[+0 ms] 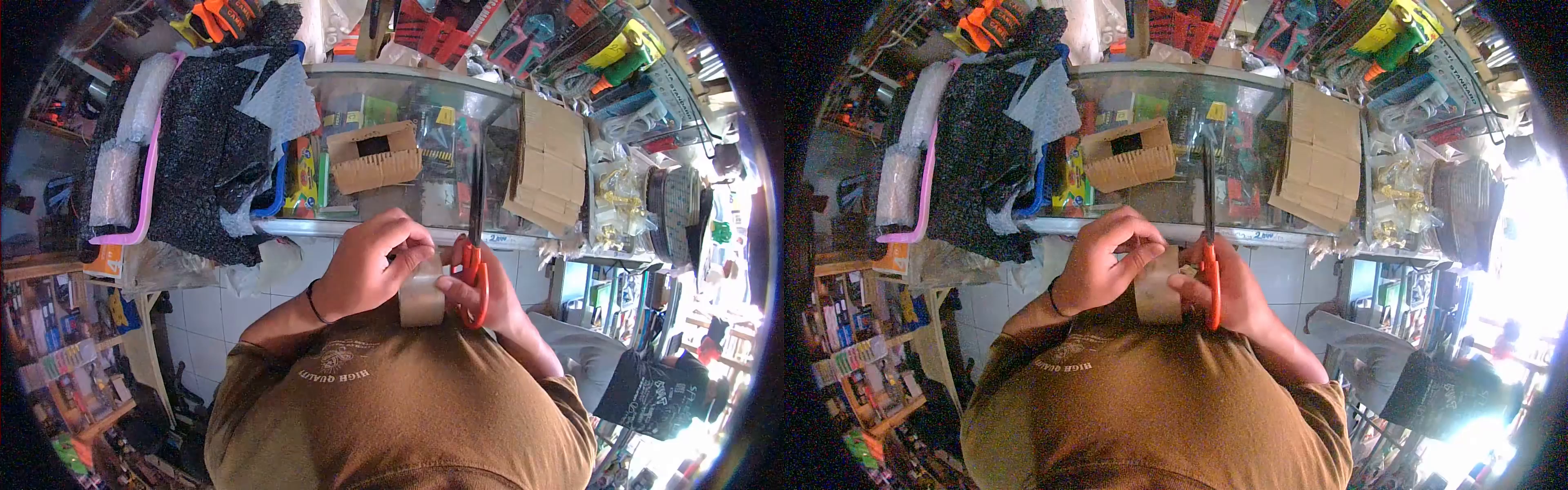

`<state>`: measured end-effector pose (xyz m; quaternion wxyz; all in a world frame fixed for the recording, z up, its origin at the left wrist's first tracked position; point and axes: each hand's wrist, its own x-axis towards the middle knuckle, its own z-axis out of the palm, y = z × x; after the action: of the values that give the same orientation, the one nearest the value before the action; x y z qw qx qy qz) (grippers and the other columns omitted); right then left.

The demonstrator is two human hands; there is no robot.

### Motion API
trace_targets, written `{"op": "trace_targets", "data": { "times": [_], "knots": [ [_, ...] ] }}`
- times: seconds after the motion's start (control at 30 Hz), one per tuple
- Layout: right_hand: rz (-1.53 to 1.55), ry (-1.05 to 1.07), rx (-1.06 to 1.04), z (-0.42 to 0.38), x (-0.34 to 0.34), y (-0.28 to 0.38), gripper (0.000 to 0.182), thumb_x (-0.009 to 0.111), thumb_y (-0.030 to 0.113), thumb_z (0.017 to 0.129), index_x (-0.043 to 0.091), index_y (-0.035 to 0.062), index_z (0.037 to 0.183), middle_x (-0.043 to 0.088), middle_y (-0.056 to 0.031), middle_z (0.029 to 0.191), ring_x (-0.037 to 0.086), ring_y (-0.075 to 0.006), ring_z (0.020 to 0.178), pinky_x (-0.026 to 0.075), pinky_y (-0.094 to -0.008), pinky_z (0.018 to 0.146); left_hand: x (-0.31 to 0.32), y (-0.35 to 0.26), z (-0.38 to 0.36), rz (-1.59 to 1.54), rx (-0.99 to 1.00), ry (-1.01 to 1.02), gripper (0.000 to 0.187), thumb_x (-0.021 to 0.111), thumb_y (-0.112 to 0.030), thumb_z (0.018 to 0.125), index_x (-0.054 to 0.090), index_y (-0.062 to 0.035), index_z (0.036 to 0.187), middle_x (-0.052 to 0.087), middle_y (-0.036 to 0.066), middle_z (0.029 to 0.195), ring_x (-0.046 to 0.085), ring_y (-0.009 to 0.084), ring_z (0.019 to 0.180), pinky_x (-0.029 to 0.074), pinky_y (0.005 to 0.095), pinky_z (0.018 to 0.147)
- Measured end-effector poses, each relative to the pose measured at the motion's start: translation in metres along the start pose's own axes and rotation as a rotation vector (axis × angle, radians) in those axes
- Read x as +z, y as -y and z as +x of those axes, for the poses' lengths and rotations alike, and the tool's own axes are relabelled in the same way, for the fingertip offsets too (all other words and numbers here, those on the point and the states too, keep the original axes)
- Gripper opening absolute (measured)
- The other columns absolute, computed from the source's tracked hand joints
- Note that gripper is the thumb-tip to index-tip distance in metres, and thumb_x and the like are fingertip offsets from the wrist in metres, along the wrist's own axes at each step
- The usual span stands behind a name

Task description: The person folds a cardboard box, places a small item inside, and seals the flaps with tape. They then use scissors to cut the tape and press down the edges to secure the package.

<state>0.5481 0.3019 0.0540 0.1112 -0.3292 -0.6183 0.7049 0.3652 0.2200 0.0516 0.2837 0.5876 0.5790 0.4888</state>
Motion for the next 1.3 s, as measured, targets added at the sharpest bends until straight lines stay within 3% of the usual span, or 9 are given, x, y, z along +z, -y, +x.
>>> {"op": "trace_targets", "data": {
  "times": [0.03, 0.17, 0.37, 0.47, 0.6, 1.03, 1.1, 1.23, 1.3],
  "knots": [
    [0.179, -0.014, 0.156, -0.002, -0.001, 0.002, 0.035, 0.073, 0.017, 0.077, 0.043, 0.0049, 0.091, 0.046, 0.0005, 0.077, 0.043, -0.0088, 0.07, 0.039, -0.0235, 0.062, -0.001, 0.0, 0.001, -0.011, 0.006, 0.004, 0.008, 0.063, -0.006, 0.081, 0.058, -0.0011, 0.085, 0.056, 0.008, 0.079, 0.058, 0.0174, 0.07, 0.048, 0.026, 0.062],
    [-0.076, 0.022, -0.15, -0.003, -0.04, -0.034, 0.032, 0.069, 0.011, 0.078, 0.043, 0.0042, 0.095, 0.048, -0.0011, 0.081, 0.046, -0.0089, 0.073, 0.041, -0.0237, 0.064, -0.001, 0.005, 0.0, -0.055, 0.007, 0.01, 0.008, 0.063, -0.007, 0.082, 0.058, -0.0004, 0.084, 0.056, 0.008, 0.08, 0.058, 0.0165, 0.071, 0.048, 0.0255, 0.062],
    [-0.232, 0.132, -0.023, -0.026, -0.097, -0.013, 0.04, 0.072, 0.023, 0.074, 0.044, 0.0038, 0.094, 0.045, -0.0021, 0.076, 0.042, -0.011, 0.068, 0.039, -0.0268, 0.06, -0.008, 0.0, 0.007, -0.12, -0.031, 0.09, 0.01, 0.064, -0.007, 0.081, 0.058, 0.0004, 0.083, 0.056, 0.008, 0.078, 0.058, 0.0166, 0.071, 0.047, 0.0256, 0.063],
    [-0.763, 0.362, 0.001, -0.034, -0.118, 0.016, 0.056, 0.08, 0.03, 0.061, 0.048, 0.0014, 0.098, 0.048, -0.0102, 0.08, 0.048, -0.0234, 0.071, 0.041, -0.0341, 0.065, -0.012, -0.002, 0.012, -0.103, -0.027, 0.145, 0.01, 0.064, -0.009, 0.082, 0.058, 0.0001, 0.082, 0.057, 0.008, 0.078, 0.058, 0.0169, 0.071, 0.047, 0.0262, 0.061],
    [-0.882, 0.447, 0.017, -0.037, -0.113, 0.043, 0.074, 0.084, 0.036, 0.052, 0.049, -0.0003, 0.107, 0.052, -0.0158, 0.089, 0.052, -0.0371, 0.083, 0.042, -0.0402, 0.073, -0.013, -0.004, 0.015, -0.073, -0.028, 0.197, 0.011, 0.063, -0.01, 0.082, 0.059, -0.0006, 0.08, 0.057, 0.008, 0.077, 0.058, 0.0182, 0.07, 0.046, 0.0275, 0.062],
    [-0.97, 0.499, 0.169, -0.008, -0.084, 0.075, 0.067, 0.085, 0.021, 0.043, 0.051, -0.0003, 0.097, 0.053, -0.015, 0.088, 0.052, -0.0333, 0.08, 0.041, -0.0378, 0.068, -0.014, -0.003, 0.022, -0.063, 0.006, 0.253, 0.009, 0.064, -0.011, 0.08, 0.06, -0.002, 0.08, 0.057, 0.008, 0.074, 0.057, 0.0194, 0.069, 0.044, 0.0292, 0.061],
    [-1.013, 0.536, 0.151, -0.004, -0.083, 0.079, 0.062, 0.081, 0.04, 0.056, 0.053, -0.0015, 0.092, 0.057, -0.0186, 0.085, 0.054, -0.0366, 0.082, 0.042, -0.0409, 0.07, -0.015, -0.005, 0.024, -0.047, 0.017, 0.268, 0.009, 0.064, -0.011, 0.08, 0.061, -0.0018, 0.079, 0.057, 0.008, 0.075, 0.057, 0.019, 0.069, 0.044, 0.0292, 0.061],
    [-1.026, 0.567, 0.147, 0.002, -0.079, 0.079, 0.059, 0.08, 0.041, 0.058, 0.053, -0.0015, 0.088, 0.056, -0.0185, 0.082, 0.054, -0.0365, 0.081, 0.041, -0.0413, 0.068, -0.013, -0.001, 0.025, -0.055, 0.046, 0.276, 0.01, 0.064, -0.01, 0.08, 0.061, -0.0012, 0.079, 0.057, 0.008, 0.075, 0.057, 0.0201, 0.069, 0.044, 0.0299, 0.062],
    [-1.011, 0.544, 0.198, 0.004, -0.078, 0.073, 0.057, 0.084, 0.022, 0.046, 0.052, 0.0001, 0.087, 0.053, -0.0143, 0.078, 0.052, -0.0327, 0.076, 0.04, -0.0388, 0.065, -0.012, 0.001, 0.025, -0.048, 0.06, 0.269, 0.01, 0.064, -0.011, 0.079, 0.061, -0.001, 0.079, 0.057, 0.009, 0.074, 0.057, 0.0211, 0.069, 0.044, 0.0304, 0.062]
  ]
}}
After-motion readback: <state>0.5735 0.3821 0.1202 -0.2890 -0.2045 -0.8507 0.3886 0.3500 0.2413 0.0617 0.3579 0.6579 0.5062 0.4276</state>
